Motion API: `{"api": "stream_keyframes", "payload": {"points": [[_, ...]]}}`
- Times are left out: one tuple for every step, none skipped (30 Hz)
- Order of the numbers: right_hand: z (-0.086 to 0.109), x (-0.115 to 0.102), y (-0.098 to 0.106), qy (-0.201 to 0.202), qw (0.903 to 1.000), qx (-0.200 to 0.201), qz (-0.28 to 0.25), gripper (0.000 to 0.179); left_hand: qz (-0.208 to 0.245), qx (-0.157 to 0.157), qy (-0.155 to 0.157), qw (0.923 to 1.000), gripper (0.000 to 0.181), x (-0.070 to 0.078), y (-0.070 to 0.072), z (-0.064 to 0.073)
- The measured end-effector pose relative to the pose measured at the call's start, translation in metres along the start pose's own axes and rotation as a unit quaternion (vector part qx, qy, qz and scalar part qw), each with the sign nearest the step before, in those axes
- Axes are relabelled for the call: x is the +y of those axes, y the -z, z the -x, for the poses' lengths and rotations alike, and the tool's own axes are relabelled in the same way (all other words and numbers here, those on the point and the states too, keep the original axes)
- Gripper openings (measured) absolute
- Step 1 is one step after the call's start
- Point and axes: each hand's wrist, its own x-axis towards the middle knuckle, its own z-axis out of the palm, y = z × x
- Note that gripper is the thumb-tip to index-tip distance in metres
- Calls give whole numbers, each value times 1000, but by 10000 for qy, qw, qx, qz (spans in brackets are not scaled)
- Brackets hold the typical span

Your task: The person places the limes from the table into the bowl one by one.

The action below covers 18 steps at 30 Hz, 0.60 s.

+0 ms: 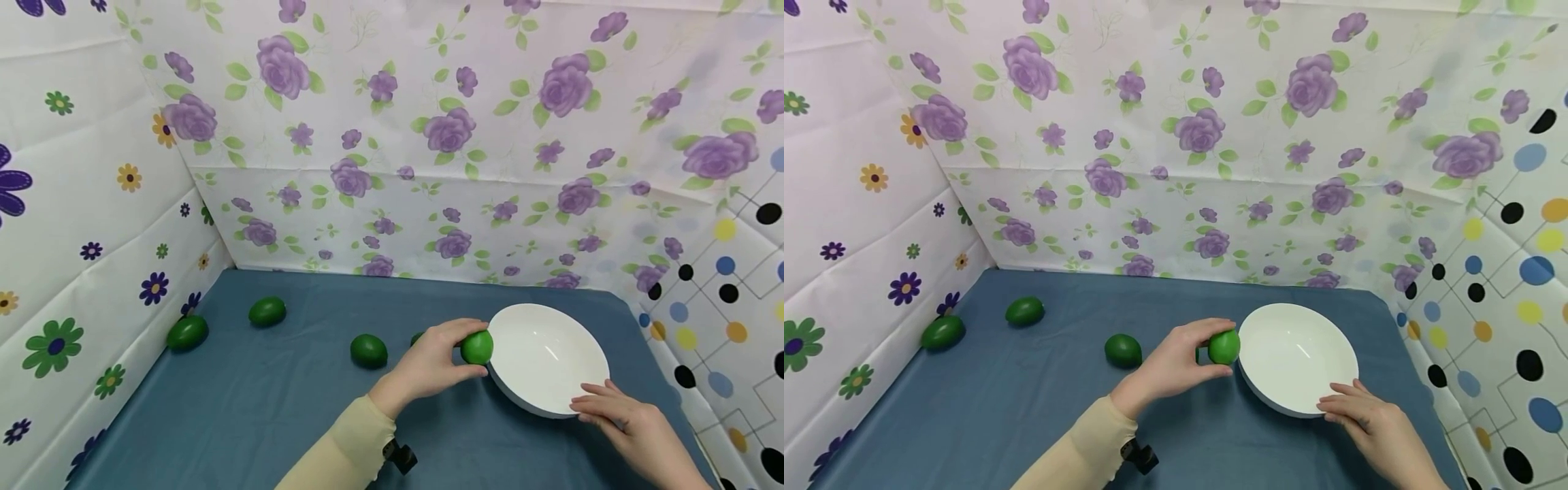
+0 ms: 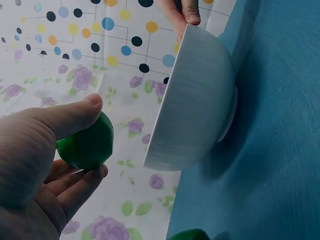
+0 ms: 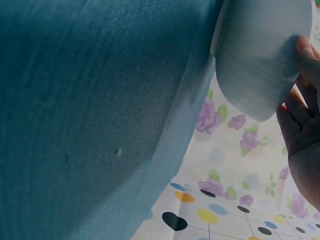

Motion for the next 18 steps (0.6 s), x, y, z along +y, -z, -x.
{"api": "stream_keyframes", "payload": {"points": [[0, 0, 0, -1, 10000, -8, -1, 50, -10, -13, -8, 10000, 70, 0, -1, -1], [0, 0, 0, -4, 10000, -17, 8, 50, -13, -31, -13, 10000, 70, 0, -3, -2], [0, 0, 0, -12, 10000, -27, 9, 50, -25, -49, -24, 10000, 70, 1, -4, -3], [0, 0, -1, -23, 10000, -41, 8, 49, -44, -69, -23, 10000, 70, 1, -5, -4], [0, 0, -1, -34, 10000, -55, 15, 49, -57, -92, -21, 9999, 70, 1, -6, -5], [-1, 0, -1, -49, 10000, -65, 25, 49, -65, -117, -23, 9999, 71, 1, -8, -6], [-1, 0, -1, -64, 9999, -78, 27, 49, -74, -139, -20, 9999, 71, 1, -9, -7], [-1, 0, 0, -76, 9999, -86, 31, 48, -89, -159, -19, 9998, 71, 2, -10, -8], [-1, 0, 0, -90, 9999, -91, 29, 48, -113, -175, -16, 9998, 71, 2, -11, -9], [-1, -1, 0, -102, 9999, -97, 34, 49, -131, -189, -16, 9997, 71, 2, -13, -10], [-1, -1, 0, -110, 9999, -102, 32, 48, -148, -199, -14, 9997, 71, 2, -14, -11], [-1, -1, 0, -115, 9999, -105, 31, 48, -170, -202, -9, 9997, 71, 2, -15, -12], [-1, -1, 0, -113, 9999, -104, 30, 48, -191, -203, -7, 9996, 70, 3, -16, -13], [-1, -1, 0, -106, 9999, -96, 28, 48, -216, -217, -8, 9995, 70, 4, -17, -15], [-1, -1, 0, -95, 9999, -85, 22, 48, -229, -237, -26, 9995, 70, 5, -19, -16], [-1, -1, 0, -77, 9999, -78, 18, 48, -233, -256, -35, 9994, 70, 6, -20, -17], [-2, -1, 0, -70, 9999, -72, 16, 48, -230, -270, -37, 9994, 70, 8, -21, -18], [-2, -1, -1, -54, 10000, -62, 18, 48, -233, -284, -48, 9993, 70, 9, -22, -19]]}}
